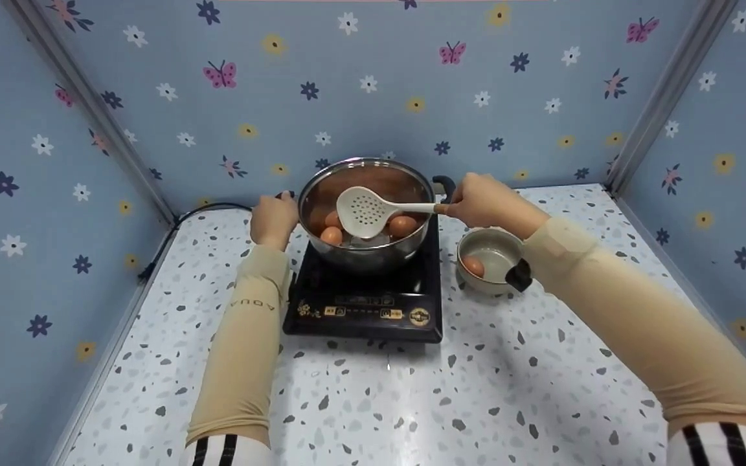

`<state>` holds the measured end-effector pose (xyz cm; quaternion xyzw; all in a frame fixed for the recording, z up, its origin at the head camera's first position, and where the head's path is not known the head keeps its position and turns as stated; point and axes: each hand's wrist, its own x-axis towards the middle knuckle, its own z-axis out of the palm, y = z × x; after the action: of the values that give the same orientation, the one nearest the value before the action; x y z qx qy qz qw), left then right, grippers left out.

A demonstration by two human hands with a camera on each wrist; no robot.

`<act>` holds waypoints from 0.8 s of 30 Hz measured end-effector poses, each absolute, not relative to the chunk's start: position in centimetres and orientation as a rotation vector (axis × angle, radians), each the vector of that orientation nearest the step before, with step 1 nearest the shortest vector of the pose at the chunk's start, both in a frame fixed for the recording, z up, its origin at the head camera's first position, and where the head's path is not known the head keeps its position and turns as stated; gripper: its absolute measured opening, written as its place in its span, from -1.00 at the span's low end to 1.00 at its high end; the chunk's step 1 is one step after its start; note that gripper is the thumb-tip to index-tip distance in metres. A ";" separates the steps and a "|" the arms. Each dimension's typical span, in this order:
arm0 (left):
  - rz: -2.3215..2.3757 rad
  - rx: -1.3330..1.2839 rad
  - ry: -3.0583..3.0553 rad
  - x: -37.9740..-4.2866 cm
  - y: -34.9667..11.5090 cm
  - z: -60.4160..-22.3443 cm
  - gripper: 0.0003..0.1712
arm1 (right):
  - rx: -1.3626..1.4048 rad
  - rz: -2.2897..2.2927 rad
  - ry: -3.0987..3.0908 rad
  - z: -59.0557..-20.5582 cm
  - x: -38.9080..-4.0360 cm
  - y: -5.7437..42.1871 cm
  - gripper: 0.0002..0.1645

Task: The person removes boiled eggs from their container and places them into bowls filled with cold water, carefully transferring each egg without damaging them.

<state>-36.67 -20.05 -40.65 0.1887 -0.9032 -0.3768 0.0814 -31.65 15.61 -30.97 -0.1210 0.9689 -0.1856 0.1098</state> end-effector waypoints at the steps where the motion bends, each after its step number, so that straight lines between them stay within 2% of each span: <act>1: -1.132 0.566 -2.698 -36.6 -20.1 -40.6 -0.34 | -0.353 -0.540 2.846 -30.9 -31.7 15.5 -0.36; 11: -1.161 0.590 -2.693 -36.7 -20.2 -40.6 -0.33 | -0.386 -0.410 2.848 -30.7 -31.8 13.7 -0.31; 24: -1.150 0.554 -2.696 -36.7 -20.3 -40.8 -0.34 | -0.394 -0.347 2.771 -29.6 -32.1 12.2 -0.39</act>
<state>-36.75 -20.30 -40.82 0.1852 -0.9010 -0.3842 0.0792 -32.12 12.19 -29.58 -0.1381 0.9699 -0.1214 0.1600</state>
